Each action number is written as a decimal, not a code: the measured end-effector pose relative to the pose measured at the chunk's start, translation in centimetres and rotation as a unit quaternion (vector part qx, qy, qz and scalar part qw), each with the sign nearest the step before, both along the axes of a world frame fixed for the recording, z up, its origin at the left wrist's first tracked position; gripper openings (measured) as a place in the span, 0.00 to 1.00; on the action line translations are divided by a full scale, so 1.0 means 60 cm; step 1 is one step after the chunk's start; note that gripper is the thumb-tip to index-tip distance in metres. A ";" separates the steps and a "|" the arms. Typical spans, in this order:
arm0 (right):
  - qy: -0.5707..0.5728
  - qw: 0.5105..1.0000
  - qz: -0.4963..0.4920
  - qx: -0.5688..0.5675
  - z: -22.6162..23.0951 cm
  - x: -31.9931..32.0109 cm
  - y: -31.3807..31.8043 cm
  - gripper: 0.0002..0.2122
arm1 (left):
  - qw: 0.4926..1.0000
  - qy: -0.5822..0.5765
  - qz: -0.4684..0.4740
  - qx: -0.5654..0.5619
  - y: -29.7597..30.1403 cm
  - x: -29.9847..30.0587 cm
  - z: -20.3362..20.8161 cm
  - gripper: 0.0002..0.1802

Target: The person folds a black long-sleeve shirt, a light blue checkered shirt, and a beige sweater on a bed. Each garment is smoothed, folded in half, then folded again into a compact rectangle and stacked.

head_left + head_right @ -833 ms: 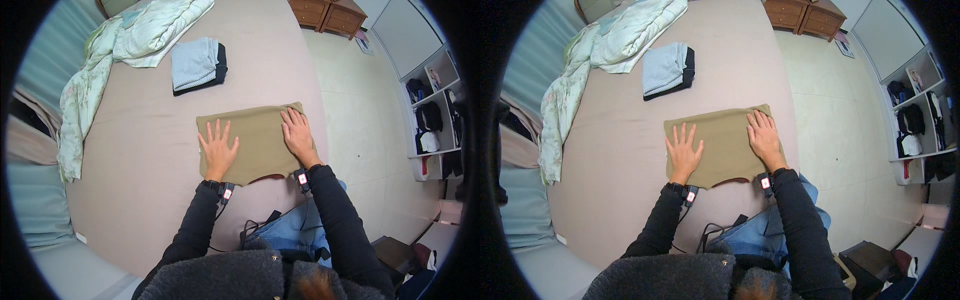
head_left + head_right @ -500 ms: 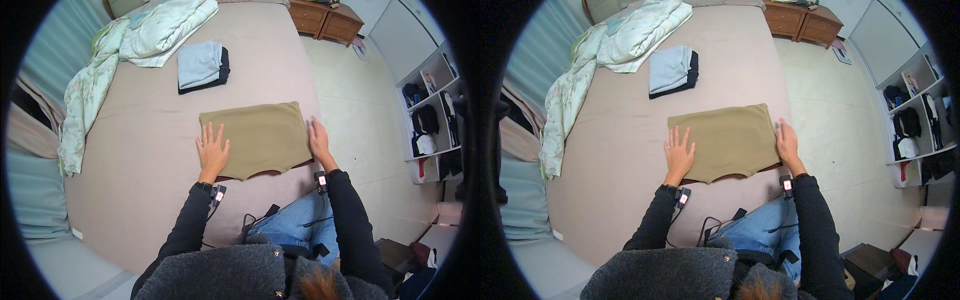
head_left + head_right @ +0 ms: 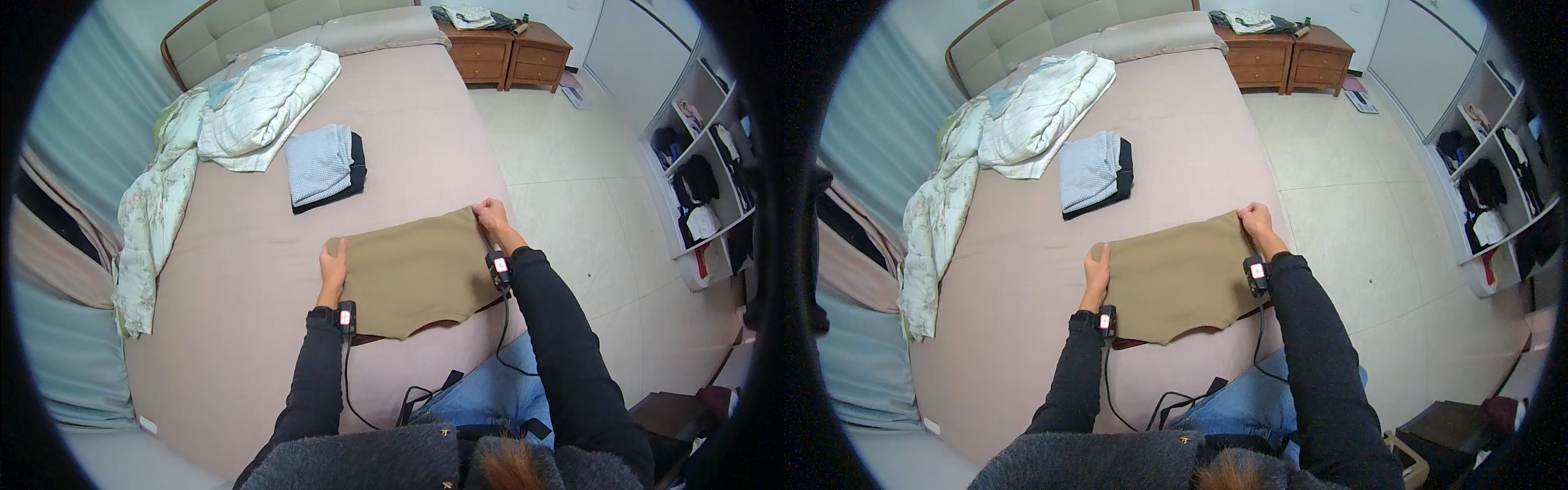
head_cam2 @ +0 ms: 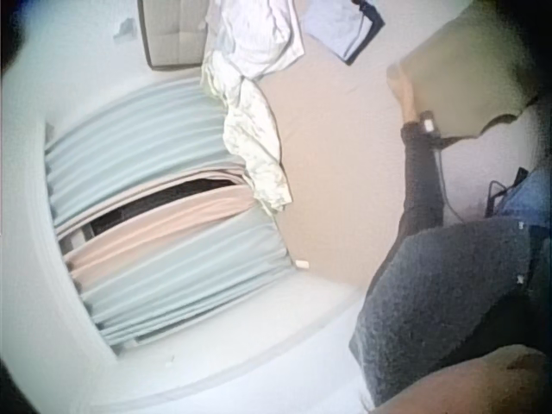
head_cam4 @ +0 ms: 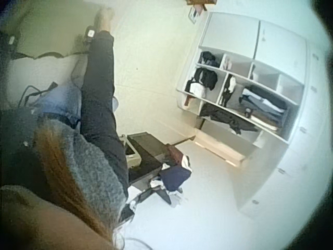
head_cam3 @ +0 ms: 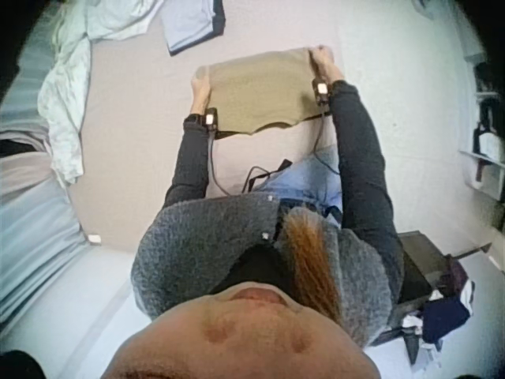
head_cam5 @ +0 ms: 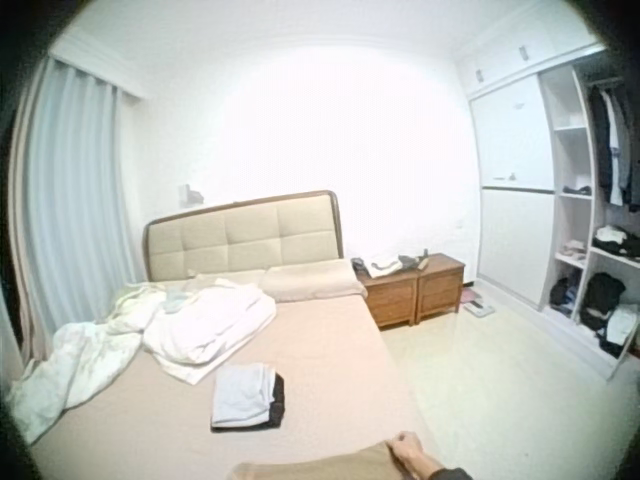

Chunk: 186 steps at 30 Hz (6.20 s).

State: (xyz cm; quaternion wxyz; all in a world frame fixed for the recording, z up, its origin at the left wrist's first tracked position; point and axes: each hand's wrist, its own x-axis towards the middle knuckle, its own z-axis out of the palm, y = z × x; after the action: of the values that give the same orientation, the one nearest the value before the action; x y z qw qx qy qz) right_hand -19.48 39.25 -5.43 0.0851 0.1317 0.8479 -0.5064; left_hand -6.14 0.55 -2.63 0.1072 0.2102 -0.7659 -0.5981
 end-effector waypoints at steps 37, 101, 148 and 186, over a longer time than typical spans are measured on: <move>0.100 0.992 -0.075 0.033 0.028 0.265 0.055 0.32 | 0.979 -0.094 0.078 -0.165 -0.036 0.195 0.021 0.31; -0.018 0.496 -0.709 0.501 0.402 1.210 1.032 0.16 | 0.525 0.021 -0.790 -0.316 0.614 0.053 0.032 0.15; 0.414 0.907 0.053 0.059 0.567 0.284 0.282 0.38 | 0.799 0.138 -0.560 0.172 0.312 -0.041 0.419 0.36; 0.465 0.833 0.295 -0.056 0.709 0.209 0.057 0.06 | 0.898 0.071 -0.290 0.323 0.211 0.128 0.615 0.15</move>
State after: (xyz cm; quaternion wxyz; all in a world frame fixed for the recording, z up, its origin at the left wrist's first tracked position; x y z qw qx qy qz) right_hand -6.92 42.67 37.13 -0.1668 -0.3805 0.7565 -0.5051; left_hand 1.53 13.24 34.30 -0.0907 -0.0414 -0.5483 -0.8303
